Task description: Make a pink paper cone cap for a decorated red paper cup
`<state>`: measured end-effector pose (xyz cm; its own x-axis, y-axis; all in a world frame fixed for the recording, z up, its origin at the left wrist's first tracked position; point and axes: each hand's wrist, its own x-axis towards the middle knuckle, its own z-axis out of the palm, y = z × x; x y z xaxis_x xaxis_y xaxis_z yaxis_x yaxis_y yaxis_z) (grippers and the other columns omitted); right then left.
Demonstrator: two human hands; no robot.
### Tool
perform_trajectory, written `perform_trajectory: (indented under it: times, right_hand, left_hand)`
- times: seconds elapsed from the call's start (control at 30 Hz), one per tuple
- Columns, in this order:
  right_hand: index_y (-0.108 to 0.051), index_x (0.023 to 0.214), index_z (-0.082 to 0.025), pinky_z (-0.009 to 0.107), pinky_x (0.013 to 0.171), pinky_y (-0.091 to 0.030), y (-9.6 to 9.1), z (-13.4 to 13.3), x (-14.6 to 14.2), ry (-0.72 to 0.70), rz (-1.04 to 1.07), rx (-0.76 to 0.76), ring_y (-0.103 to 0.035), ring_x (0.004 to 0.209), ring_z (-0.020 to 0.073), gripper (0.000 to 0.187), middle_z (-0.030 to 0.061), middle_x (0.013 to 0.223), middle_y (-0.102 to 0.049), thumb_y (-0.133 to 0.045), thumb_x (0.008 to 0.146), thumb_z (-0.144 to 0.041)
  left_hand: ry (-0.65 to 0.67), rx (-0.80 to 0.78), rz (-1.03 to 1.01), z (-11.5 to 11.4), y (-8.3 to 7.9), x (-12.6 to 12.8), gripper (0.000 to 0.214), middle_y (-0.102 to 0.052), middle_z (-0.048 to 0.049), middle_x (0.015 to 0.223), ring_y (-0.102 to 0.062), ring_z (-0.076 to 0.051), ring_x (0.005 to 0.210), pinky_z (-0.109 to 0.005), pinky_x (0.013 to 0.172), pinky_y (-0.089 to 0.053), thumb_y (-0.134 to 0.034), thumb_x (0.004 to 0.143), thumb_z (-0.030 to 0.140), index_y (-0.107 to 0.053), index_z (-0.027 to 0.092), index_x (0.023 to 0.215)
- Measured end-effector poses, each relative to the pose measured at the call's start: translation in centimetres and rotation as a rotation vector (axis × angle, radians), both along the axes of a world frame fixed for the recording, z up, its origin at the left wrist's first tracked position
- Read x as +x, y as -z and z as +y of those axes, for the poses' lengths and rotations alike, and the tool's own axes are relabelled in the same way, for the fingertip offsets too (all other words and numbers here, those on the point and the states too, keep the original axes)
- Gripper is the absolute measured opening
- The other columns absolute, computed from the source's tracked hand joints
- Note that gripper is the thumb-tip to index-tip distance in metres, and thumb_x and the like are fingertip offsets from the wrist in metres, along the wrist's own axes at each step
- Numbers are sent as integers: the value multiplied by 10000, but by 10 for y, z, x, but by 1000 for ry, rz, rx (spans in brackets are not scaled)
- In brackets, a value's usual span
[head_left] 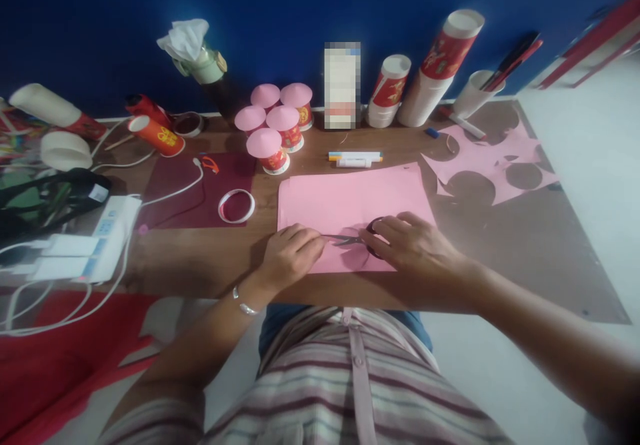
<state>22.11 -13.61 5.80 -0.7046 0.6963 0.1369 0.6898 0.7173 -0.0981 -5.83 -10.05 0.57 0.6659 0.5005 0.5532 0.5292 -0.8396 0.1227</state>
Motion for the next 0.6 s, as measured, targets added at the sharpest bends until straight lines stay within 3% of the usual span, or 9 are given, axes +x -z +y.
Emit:
perform_trajectory:
  times: [0.13, 0.23, 0.33, 0.47, 0.6]
  right_hand:
    - [-584, 1342, -101, 386, 774, -428, 1, 6, -6, -35, -61, 13, -597, 949, 275, 478, 166, 1058, -690, -528, 1010, -441]
    - [-606, 1311, -103, 363, 725, -394, 10, 15, -6, -82, -102, 82, -586, 907, 254, 344, 142, 1017, -695, -510, 1015, -249]
    - [-609, 1309, -89, 351, 687, -360, 18, 21, -6, -130, -116, 163, -567, 839, 231, 333, 115, 954, -696, -471, 1006, -112]
    - [-587, 1344, -87, 343, 661, -340, 27, 23, -6, -133, -105, 215, -548, 787, 215, 365, 93, 905, -694, -471, 998, -67]
    - [-616, 1308, -126, 332, 653, -352, 39, 26, 4, -60, -56, 257, -560, 791, 207, 334, 69, 896, -705, -486, 1004, -77]
  left_hand:
    - [10, 30, 6, 1, 0, 1, 124, -732, -27, 871, -638, -177, 805, -321, 749, -522, -704, 875, 112, -629, 185, 942]
    - [10, 31, 29, 2, -1, 1, 94, -719, -18, 828, -614, -169, 764, -322, 727, -501, -682, 894, 122, -620, 193, 896]
    - [5, -2, 16, 3, -1, 2, 90, -727, -19, 843, -622, -168, 775, -323, 736, -500, -659, 907, 116, -627, 198, 927]
    - [-8, -65, -9, 3, -2, -1, 104, -739, -27, 879, -648, -170, 813, -322, 771, -522, -633, 919, 106, -634, 203, 955]
    - [-98, -78, -64, 7, -8, -20, 152, -740, -43, 914, -677, -168, 856, -308, 814, -545, -641, 906, 82, -656, 198, 1003]
